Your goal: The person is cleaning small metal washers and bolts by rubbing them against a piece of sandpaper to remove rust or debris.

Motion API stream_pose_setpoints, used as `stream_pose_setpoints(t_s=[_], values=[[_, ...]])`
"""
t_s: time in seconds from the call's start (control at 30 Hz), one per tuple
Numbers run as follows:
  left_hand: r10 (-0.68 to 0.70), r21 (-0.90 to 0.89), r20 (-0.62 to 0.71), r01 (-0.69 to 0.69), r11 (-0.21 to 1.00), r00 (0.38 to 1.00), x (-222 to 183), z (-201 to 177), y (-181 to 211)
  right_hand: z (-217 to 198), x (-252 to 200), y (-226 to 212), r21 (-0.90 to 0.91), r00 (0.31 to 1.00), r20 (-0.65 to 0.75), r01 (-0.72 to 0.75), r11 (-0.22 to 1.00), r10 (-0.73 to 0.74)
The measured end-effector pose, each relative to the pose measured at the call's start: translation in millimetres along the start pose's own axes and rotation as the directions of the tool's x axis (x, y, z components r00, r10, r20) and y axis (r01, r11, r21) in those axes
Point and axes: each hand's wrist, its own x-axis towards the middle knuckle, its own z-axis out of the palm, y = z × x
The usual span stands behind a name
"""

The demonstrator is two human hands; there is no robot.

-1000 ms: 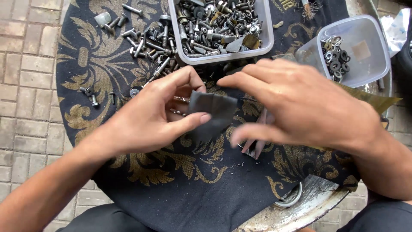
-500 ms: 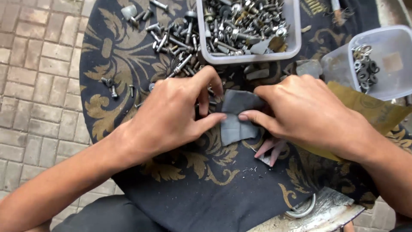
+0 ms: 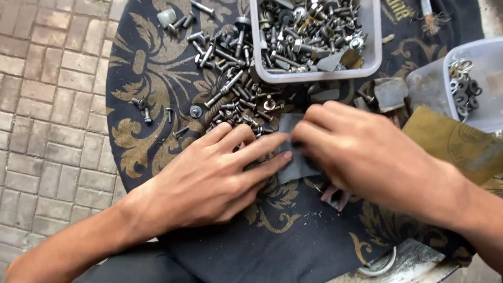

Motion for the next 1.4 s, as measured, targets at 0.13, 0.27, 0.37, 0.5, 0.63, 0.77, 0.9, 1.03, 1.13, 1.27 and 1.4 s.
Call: stream_pose_setpoints(t_s=[0.13,0.27,0.37,0.5,0.63,0.77,0.9,1.03,1.13,1.27,1.4], values=[[0.022,-0.006,0.052,-0.022,1.0,0.998,-10,4,1,-3,12,-6,0.103,0.977,-0.211,0.063,0.993,-0.04],[0.031,0.009,0.054,-0.032,0.999,0.998,-14,-1,2,4,31,-1,0.069,0.986,-0.169,0.008,0.998,0.004],[-0.017,-0.049,0.045,0.019,0.999,0.999,-18,-3,3,6,40,3,0.065,0.989,-0.12,0.095,0.993,-0.086],[-0.039,-0.074,0.047,0.043,0.996,0.998,-22,-1,-1,-5,43,4,-0.028,0.999,0.035,0.034,0.999,-0.033],[-0.061,-0.112,0.052,0.066,0.992,0.997,-25,-1,-1,-15,34,10,-0.063,0.999,0.048,0.026,0.998,-0.023],[-0.082,-0.114,0.064,0.089,0.989,0.995,-26,0,-1,-21,21,15,-0.09,0.993,0.006,0.121,0.989,-0.121],[-0.081,-0.158,0.063,0.09,0.983,0.995,-27,-1,-2,-25,14,15,-0.083,0.987,0.121,0.113,0.99,-0.102],[-0.082,-0.093,0.046,0.086,0.992,0.996,-28,5,2,-20,16,13,-0.001,0.983,0.165,0.081,0.997,-0.08],[-0.081,-0.046,0.017,0.082,0.996,0.997,-27,4,5,-12,21,14,0.079,0.988,0.081,0.128,0.989,-0.134],[-0.079,-0.07,-0.002,0.078,0.994,0.997,-27,0,4,-8,23,12,0.119,0.991,0.017,0.128,0.985,-0.131],[-0.088,-0.111,-0.024,0.085,0.99,0.996,-27,0,3,-1,22,7,0.079,0.984,-0.067,0.167,0.983,-0.162]])
